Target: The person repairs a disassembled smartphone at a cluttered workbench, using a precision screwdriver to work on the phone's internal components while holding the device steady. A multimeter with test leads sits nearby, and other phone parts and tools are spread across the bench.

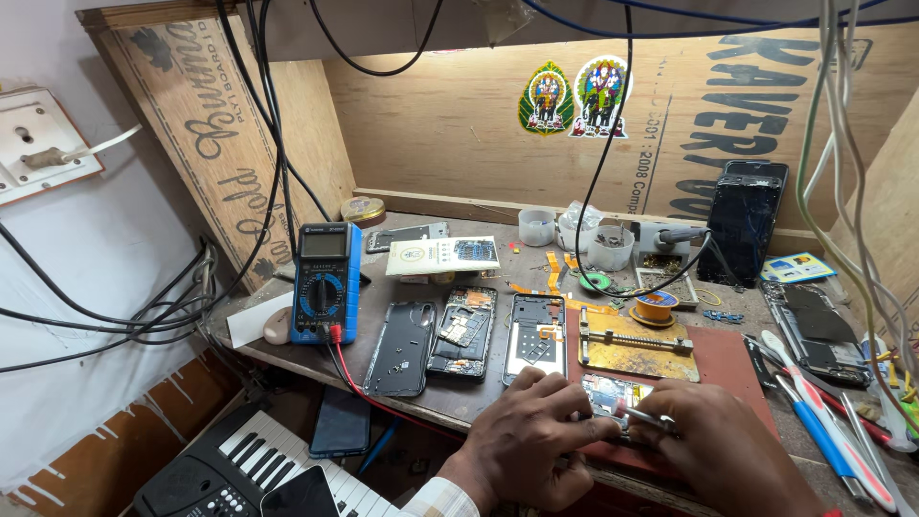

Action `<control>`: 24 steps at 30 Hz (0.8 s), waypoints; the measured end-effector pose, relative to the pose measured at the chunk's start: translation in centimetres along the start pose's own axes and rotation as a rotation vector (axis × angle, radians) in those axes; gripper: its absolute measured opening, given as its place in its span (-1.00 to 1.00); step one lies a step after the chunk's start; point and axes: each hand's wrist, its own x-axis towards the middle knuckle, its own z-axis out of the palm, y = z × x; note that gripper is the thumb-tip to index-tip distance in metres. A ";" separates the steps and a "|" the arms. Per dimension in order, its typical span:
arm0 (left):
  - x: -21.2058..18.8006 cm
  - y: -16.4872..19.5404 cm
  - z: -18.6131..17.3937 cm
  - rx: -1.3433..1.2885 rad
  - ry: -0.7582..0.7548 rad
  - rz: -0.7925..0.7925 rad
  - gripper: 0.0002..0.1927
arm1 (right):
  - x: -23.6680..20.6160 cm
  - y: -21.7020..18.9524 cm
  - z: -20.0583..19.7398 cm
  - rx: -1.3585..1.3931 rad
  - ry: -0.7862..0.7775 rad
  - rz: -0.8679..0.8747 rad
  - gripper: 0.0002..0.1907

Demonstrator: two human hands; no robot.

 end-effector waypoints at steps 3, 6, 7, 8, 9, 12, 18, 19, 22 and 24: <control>-0.3 -0.3 0.4 0.020 0.005 0.004 -0.51 | 0.2 0.5 0.9 0.031 0.016 -0.010 -0.74; -0.6 -0.6 0.6 0.025 0.013 0.006 -0.50 | 0.4 1.3 1.9 0.033 0.046 -0.037 -0.74; -0.6 -0.7 0.6 0.030 0.012 0.005 -0.50 | 0.4 1.6 2.3 0.029 0.056 -0.048 -0.74; -0.6 -0.7 0.7 0.034 0.012 0.004 -0.49 | 0.5 2.0 2.5 0.054 0.064 -0.069 -0.73; -0.5 -0.6 0.6 0.028 0.010 0.002 -0.49 | 0.5 2.5 2.8 0.078 0.072 -0.091 -0.71; -0.2 -0.6 0.3 0.016 0.006 0.000 -0.48 | 0.6 4.3 3.5 0.060 0.082 -0.093 -0.66; 0.2 -0.5 -0.1 0.023 0.009 0.001 -0.52 | 0.6 7.4 4.8 0.111 0.050 -0.252 -0.64; 0.2 -0.5 -0.1 0.023 0.012 0.002 -0.52 | 0.6 7.7 5.0 0.108 0.042 -0.241 -0.63; 0.3 -0.6 0.0 0.005 0.004 -0.010 -0.51 | 0.4 8.0 5.5 0.048 0.084 -0.263 -0.68; 0.2 -0.6 0.0 -0.001 -0.004 -0.015 -0.51 | 0.2 7.9 5.7 0.017 0.063 -0.198 -0.71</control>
